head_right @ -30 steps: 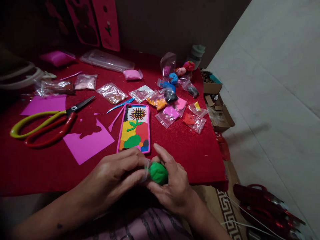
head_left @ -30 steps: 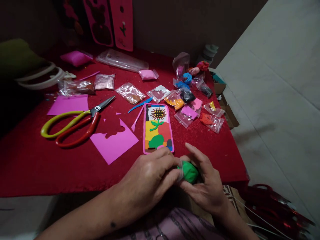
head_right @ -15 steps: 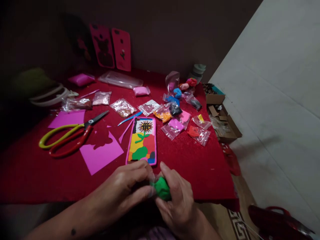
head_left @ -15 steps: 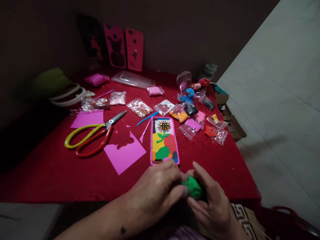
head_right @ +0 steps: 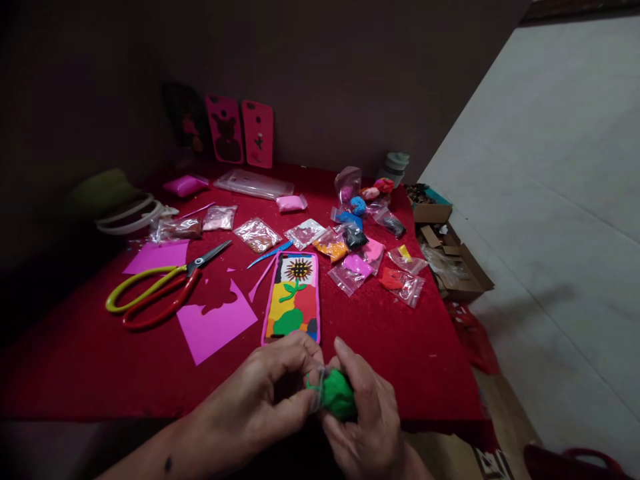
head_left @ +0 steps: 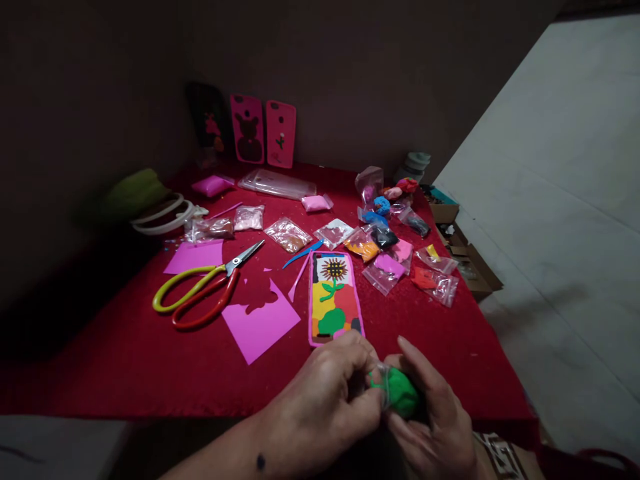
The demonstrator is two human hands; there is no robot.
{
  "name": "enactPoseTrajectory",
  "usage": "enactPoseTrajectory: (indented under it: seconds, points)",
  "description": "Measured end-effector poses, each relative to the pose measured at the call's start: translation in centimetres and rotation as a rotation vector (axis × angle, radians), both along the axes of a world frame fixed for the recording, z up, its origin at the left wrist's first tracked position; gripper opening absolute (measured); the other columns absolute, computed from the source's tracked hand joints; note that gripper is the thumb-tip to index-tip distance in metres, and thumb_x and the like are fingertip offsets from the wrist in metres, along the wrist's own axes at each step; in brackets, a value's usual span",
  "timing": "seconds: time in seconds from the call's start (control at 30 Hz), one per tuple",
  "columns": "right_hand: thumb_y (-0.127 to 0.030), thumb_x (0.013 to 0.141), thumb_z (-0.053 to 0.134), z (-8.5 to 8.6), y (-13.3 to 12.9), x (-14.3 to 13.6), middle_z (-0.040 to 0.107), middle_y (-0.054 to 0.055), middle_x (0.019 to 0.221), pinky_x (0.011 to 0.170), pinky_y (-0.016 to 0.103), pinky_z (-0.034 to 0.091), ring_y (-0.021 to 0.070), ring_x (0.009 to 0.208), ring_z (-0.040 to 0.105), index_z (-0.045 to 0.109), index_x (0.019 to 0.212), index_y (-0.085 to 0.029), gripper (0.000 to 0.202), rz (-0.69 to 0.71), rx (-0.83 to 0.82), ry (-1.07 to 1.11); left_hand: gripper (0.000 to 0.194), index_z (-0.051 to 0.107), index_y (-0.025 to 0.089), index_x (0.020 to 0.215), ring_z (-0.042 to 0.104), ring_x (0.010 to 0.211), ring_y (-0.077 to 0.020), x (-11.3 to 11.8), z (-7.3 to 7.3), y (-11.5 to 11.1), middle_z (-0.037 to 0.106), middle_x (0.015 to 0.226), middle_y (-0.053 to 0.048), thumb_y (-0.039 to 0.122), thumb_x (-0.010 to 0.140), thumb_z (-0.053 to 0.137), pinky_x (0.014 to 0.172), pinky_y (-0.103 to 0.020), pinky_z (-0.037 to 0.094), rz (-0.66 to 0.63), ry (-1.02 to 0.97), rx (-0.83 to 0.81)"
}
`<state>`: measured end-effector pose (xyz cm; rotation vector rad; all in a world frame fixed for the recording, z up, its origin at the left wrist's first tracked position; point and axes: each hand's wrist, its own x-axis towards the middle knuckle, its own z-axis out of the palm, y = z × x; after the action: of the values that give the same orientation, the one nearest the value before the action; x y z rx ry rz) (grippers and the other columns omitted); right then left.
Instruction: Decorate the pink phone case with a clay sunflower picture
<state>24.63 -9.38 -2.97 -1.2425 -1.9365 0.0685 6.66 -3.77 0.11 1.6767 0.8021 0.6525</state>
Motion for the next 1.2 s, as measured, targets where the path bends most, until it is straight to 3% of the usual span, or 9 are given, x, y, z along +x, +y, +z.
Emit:
enactPoseTrajectory:
  seconds: [0.23,0.37,0.6,0.93,1.2]
  points:
    - [-0.023,0.091,0.054,0.2,0.4,0.1,0.075,0.012,0.105,0.068,0.031,0.065,0.0226,0.077,0.077,0.033,0.154,-0.019,0.066,-0.017,0.039,-0.090,0.015,0.057,0.018,0.079,0.056,0.086,-0.0144,-0.3,0.2,-0.3,0.058,0.093,-0.002,0.006,0.087,0.052,0.075,-0.026,0.046,0.012,-0.026,0.056]
    - [-0.018,0.090,0.052,1.1,0.6,0.0,0.077,0.009,0.094,0.065,0.030,0.064,0.0229,0.078,0.077,0.040,0.147,-0.018,0.059,0.039,0.004,-0.141,0.016,0.054,0.019,0.078,0.056,0.086,-0.0150,-0.2,0.0,-0.5,0.057,0.093,-0.003,0.006,0.087,0.051,0.074,-0.026,0.046,0.025,-0.041,0.101]
    - [-0.015,0.086,0.057,1.1,0.7,-0.1,0.077,0.010,0.106,0.075,0.030,0.065,0.0232,0.088,0.077,0.048,0.140,-0.019,0.055,-0.020,0.020,-0.122,0.015,0.066,0.017,0.080,0.061,0.087,-0.0120,-0.1,0.0,-0.2,0.063,0.095,-0.002,0.006,0.088,0.057,0.079,-0.023,0.049,0.051,-0.112,-0.007]
    - [-0.014,0.084,0.061,1.2,0.6,-0.1,0.076,0.008,0.104,0.074,0.029,0.063,0.0204,0.084,0.076,0.048,0.141,-0.021,0.059,0.005,-0.053,-0.055,0.015,0.069,0.014,0.092,0.064,0.093,-0.0093,-0.3,-0.3,-0.8,0.063,0.099,-0.004,0.006,0.092,0.056,0.081,-0.016,0.050,0.099,-0.056,0.253]
    - [-0.009,0.085,0.057,1.5,0.9,-0.1,0.075,0.007,0.097,0.073,0.026,0.060,0.0181,0.084,0.074,0.055,0.132,-0.020,0.049,0.096,-0.059,0.011,0.018,0.065,0.016,0.084,0.060,0.089,-0.0100,-0.1,-0.4,-1.0,0.061,0.094,-0.003,0.005,0.090,0.053,0.079,-0.018,0.049,0.080,-0.128,0.160]
